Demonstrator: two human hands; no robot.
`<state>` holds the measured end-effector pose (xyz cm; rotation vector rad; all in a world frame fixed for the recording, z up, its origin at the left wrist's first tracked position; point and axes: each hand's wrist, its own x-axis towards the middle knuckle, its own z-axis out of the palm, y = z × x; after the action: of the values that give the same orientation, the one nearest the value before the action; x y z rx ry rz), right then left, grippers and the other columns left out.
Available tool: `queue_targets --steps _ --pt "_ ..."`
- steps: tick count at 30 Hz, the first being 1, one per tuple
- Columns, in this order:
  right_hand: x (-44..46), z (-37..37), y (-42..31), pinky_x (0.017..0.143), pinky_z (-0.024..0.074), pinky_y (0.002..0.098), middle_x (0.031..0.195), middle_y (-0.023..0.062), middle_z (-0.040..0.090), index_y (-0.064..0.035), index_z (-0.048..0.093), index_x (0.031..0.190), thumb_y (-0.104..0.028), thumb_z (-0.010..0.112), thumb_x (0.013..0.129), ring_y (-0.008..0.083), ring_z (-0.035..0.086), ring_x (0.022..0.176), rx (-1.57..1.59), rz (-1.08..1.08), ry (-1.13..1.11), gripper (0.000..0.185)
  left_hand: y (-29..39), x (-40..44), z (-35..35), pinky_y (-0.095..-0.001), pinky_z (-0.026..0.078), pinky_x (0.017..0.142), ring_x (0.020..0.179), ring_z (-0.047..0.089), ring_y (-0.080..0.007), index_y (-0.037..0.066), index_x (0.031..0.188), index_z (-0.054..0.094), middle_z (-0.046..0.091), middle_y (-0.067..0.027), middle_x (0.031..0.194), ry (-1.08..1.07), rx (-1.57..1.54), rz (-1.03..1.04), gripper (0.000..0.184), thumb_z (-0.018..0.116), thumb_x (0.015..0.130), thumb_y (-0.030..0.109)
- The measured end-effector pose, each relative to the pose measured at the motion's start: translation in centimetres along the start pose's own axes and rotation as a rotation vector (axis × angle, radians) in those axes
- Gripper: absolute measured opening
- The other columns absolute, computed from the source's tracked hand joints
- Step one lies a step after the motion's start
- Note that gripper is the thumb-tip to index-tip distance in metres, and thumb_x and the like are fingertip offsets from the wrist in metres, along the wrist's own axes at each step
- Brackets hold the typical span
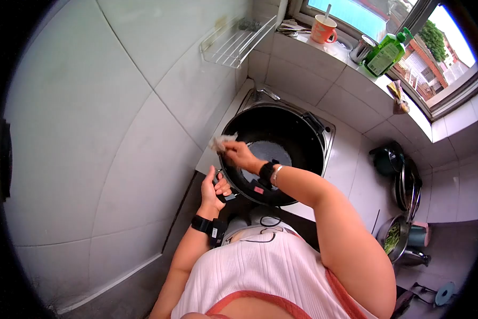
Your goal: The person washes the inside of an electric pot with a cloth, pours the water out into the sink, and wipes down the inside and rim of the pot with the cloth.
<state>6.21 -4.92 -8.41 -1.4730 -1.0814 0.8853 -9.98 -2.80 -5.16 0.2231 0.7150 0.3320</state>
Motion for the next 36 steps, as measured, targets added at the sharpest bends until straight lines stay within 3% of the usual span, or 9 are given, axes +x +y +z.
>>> queue_targets --steps 7,11,15,16,20,23,29,32,36 --pt "-7.3 -2.1 -3.3 0.073 0.0394 0.0267 0.087 0.0053 0.053 0.0020 0.056 0.092 0.005 0.046 0.076 0.0129 0.047 0.081 0.079 0.182 -0.534 0.019 -0.1 0.7 -0.2 -0.0272 0.031 0.042 0.037 0.032 -0.0109 0.014 0.063 0.042 0.034 0.0027 0.044 0.199 0.074 0.097 0.039 0.044 0.082 0.048" --pt "-11.3 -5.3 -3.6 0.077 0.0368 0.0307 0.079 0.0102 0.049 0.0042 0.056 0.082 0.005 0.048 0.075 0.0212 0.046 0.080 -0.011 0.123 -0.798 0.011 -0.1 0.6 -0.8 -0.0281 0.030 0.042 0.038 0.032 -0.0118 0.012 0.067 0.042 0.034 0.0010 0.046 0.215 0.040 0.087 0.037 0.049 0.080 0.047" --pt "-13.7 -12.7 -2.0 0.069 0.0423 0.0352 0.084 0.0160 0.056 -0.0006 0.063 0.077 -0.006 0.054 0.069 0.0267 0.053 0.076 -0.478 0.048 -1.165 0.013 -0.1 0.1 -0.9 -0.0260 0.030 0.040 0.036 0.030 -0.0097 0.013 0.064 0.042 0.033 0.0024 0.045 0.222 0.077 0.108 0.039 0.049 0.081 0.047" --pt "-13.9 -14.8 -1.5 0.067 0.0413 0.0381 0.078 0.0156 0.054 -0.0037 0.063 0.069 -0.007 0.055 0.067 0.0298 0.051 0.075 -0.649 0.225 -1.210 0.009 -0.1 0.0 -0.8 -0.0250 0.028 0.039 0.035 0.029 -0.0087 0.013 0.064 0.041 0.032 0.0029 0.045 0.228 0.100 0.113 0.040 0.048 0.082 0.047" --pt "-10.5 -20.7 -4.8 0.090 0.0341 0.0382 0.104 0.0064 0.057 -0.0112 0.066 0.092 -0.020 0.060 0.072 0.0250 0.047 0.101 -1.566 0.031 -1.057 0.022 0.0 -0.3 -0.8 -0.0249 0.028 0.038 0.035 0.028 -0.0086 0.013 0.064 0.039 0.029 0.0037 0.045 0.214 0.174 0.103 0.040 0.044 0.084 0.047" --pt "-5.4 -23.1 -3.4 0.088 0.0330 0.0325 0.106 -0.0024 0.056 -0.0158 0.068 0.086 -0.023 0.062 0.070 0.0167 0.042 0.106 -1.876 -0.311 -0.941 0.018 0.1 0.0 -1.4 -0.0255 0.030 0.040 0.036 0.029 -0.0089 0.012 0.066 0.039 0.030 0.0026 0.046 0.189 0.199 0.092 0.039 0.042 0.085 0.046" --pt "1.7 -22.4 -2.3 0.085 0.0360 0.0292 0.100 -0.0011 0.054 -0.0126 0.067 0.076 -0.017 0.056 0.069 0.0175 0.043 0.101 -1.749 -0.580 -0.730 0.014 0.0 -0.4 -1.0 -0.0252 0.029 0.038 0.035 0.028 -0.0088 0.012 0.065 0.038 0.029 0.0029 0.046 0.224 0.187 0.097 0.039 0.041 0.085 0.045" --pt "-0.5 -22.4 -2.5 0.087 0.0354 0.0296 0.099 0.0000 0.055 -0.0104 0.067 0.076 -0.013 0.060 0.068 0.0187 0.043 0.100 -1.664 -0.349 -0.647 0.012 -0.3 -0.6 -1.1 -0.0235 0.027 0.038 0.035 0.029 -0.0081 0.013 0.063 0.039 0.029 0.0041 0.044 0.259 0.188 0.119 0.040 0.044 0.084 0.047" --pt "-7.0 -23.7 -2.5 0.086 0.0367 0.0331 0.097 0.0052 0.058 -0.0111 0.068 0.079 -0.011 0.063 0.063 0.0233 0.047 0.095 -1.386 -0.274 -0.634 0.017 -0.5 -0.7 -1.6 -0.0235 0.027 0.037 0.035 0.028 -0.0080 0.013 0.063 0.039 0.029 0.0042 0.044 0.290 0.158 0.128 0.040 0.044 0.083 0.047"
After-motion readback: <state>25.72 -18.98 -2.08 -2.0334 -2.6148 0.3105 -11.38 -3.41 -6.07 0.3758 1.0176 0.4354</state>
